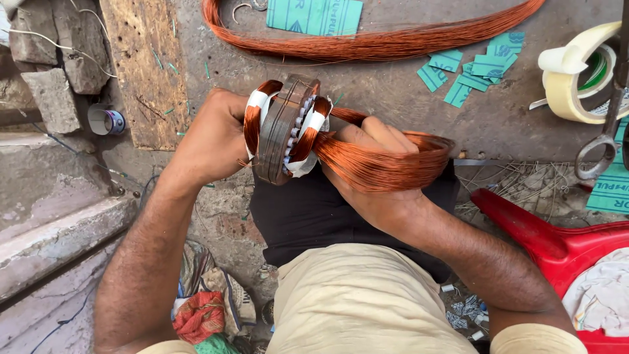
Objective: The person sits on the ground and winds a bundle of enameled copper wire by hand into the slots of a motor stator, guiding the wire loop around the core and pressing the turns into place. They repeatedly pull the wire bundle across the stator and adjust the windings between slots.
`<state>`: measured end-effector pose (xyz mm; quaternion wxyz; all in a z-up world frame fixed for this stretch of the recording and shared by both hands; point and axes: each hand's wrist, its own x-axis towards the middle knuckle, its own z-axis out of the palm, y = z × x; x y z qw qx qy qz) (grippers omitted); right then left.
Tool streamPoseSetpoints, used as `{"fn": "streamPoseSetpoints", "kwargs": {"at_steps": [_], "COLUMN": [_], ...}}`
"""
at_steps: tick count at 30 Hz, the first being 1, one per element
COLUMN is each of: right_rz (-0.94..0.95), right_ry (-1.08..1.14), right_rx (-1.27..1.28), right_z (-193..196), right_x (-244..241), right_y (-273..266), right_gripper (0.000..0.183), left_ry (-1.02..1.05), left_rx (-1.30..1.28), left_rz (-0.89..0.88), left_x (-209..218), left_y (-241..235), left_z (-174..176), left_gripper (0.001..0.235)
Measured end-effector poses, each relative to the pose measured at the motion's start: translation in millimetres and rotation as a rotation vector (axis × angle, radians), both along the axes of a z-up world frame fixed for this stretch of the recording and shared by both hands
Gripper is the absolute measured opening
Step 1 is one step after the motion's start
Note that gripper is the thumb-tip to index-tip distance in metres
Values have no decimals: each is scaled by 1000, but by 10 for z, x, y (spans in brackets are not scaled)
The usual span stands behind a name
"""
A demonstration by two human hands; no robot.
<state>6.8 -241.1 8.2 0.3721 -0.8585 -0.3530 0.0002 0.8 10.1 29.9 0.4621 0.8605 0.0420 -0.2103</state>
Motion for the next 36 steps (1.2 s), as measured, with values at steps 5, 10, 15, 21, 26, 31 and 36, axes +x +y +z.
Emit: {"fn": "streamPoseSetpoints", "kwargs": {"at_steps": [5,10,15,21,26,31,36], "right_rz": [39,70,32,116,39,88,88], "right_ry": [-135,-96,104,-184,181,-112,1], "right_rx": [-165,-132,-16,-179,-91,-162,-149], "right_z": [44,41,124,44,74,-116,-59], "right_x": [13,46,74,27,14,-64,-20], "right_y": [29,15,32,56,57,36,47], "right_gripper": [16,15,13,17,16,19,16], "left_ry": [-50,-148,-179,-189,-145,-190,-122], "left_rx": [29,102,28,-21,-94,-154,-184], "left_rz": [32,11,33,77,67,129,138], "left_x": [-23,-75,-112,-138,-168,-226,-194], "left_y": [-54,-67,-101,-68,-84,-83,-69], "left_z": [43,43,96,15,4,-52,-54], "left_gripper": [13,16,20,21,18,21,24]}}
